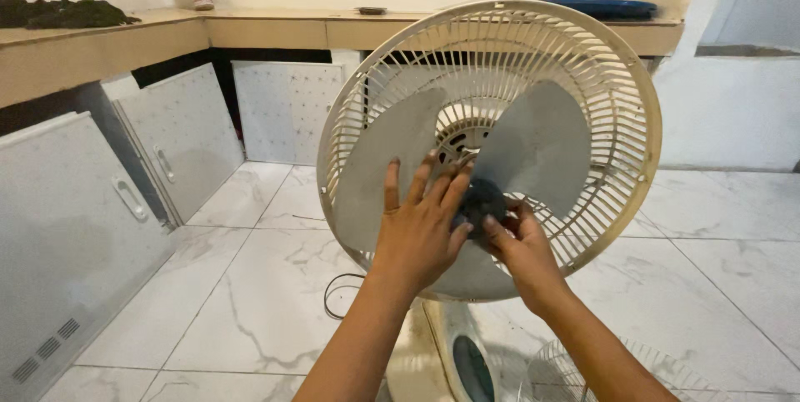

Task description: The person uses a screwdriver to remove screws from the front grill of a standing fan, then detaches the grill. They unscrew the central nut to remove the fan blades, place them on the floor, and reattach the blades and nut to the fan.

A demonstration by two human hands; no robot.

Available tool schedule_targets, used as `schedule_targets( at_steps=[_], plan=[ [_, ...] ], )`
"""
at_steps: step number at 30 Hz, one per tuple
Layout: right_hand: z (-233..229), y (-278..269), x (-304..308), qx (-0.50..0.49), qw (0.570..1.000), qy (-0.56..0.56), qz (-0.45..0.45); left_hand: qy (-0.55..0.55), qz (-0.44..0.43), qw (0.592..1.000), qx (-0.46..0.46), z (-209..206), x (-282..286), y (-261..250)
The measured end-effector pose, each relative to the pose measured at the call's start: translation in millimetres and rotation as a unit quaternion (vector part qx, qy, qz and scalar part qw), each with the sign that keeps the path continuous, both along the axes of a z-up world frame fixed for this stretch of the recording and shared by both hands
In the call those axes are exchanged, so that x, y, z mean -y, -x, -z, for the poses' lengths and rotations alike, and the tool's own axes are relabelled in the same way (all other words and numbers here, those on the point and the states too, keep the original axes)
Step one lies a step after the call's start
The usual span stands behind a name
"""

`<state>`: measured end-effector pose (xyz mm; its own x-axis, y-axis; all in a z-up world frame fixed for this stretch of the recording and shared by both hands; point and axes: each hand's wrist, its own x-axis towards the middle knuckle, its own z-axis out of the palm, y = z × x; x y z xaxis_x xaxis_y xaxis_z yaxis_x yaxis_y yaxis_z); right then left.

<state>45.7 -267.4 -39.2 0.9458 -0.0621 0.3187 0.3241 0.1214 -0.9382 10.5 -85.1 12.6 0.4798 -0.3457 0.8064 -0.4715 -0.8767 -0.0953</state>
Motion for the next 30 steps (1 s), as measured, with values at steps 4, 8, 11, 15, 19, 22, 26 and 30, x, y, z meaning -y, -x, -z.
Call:
schedule_targets(
  at_steps=[4, 8, 11, 15, 19, 22, 26, 30],
  plan=[
    [4, 1, 3, -0.010, 1.000, 0.008, -0.003, -0.003, -0.025, 0.999, 0.022, 2, 6, -5],
    [3, 1, 1, 0.060, 0.998, -0.009, 0.011, -0.024, -0.074, 0.994, 0.074, -2, 8, -7],
    [-1, 3, 2, 0.082, 0.995, -0.052, 0.008, -0.004, -0.029, 0.995, 0.092, -7, 10, -7],
    [-6, 11, 1, 0.062, 0.997, -0.025, 0.039, 0.010, -0.010, 0.996, 0.089, -12, 12, -5],
    [-14, 24, 1, 0.040, 0.997, -0.065, 0.026, 0.027, 0.012, 0.995, 0.092, -17, 11, -1],
    [-20, 34, -1, 0.036, 0.996, -0.083, 0.027, 0.043, 0.037, 0.993, 0.102, -21, 11, 2],
    [-30, 52, -2, 0.019, 0.997, -0.043, 0.063, 0.048, 0.057, 0.992, 0.102, -27, 8, 8],
    [-40, 64, -2, 0.037, 0.994, -0.026, 0.095, 0.070, 0.087, 0.989, 0.102, -31, 4, 11]
  ],
)
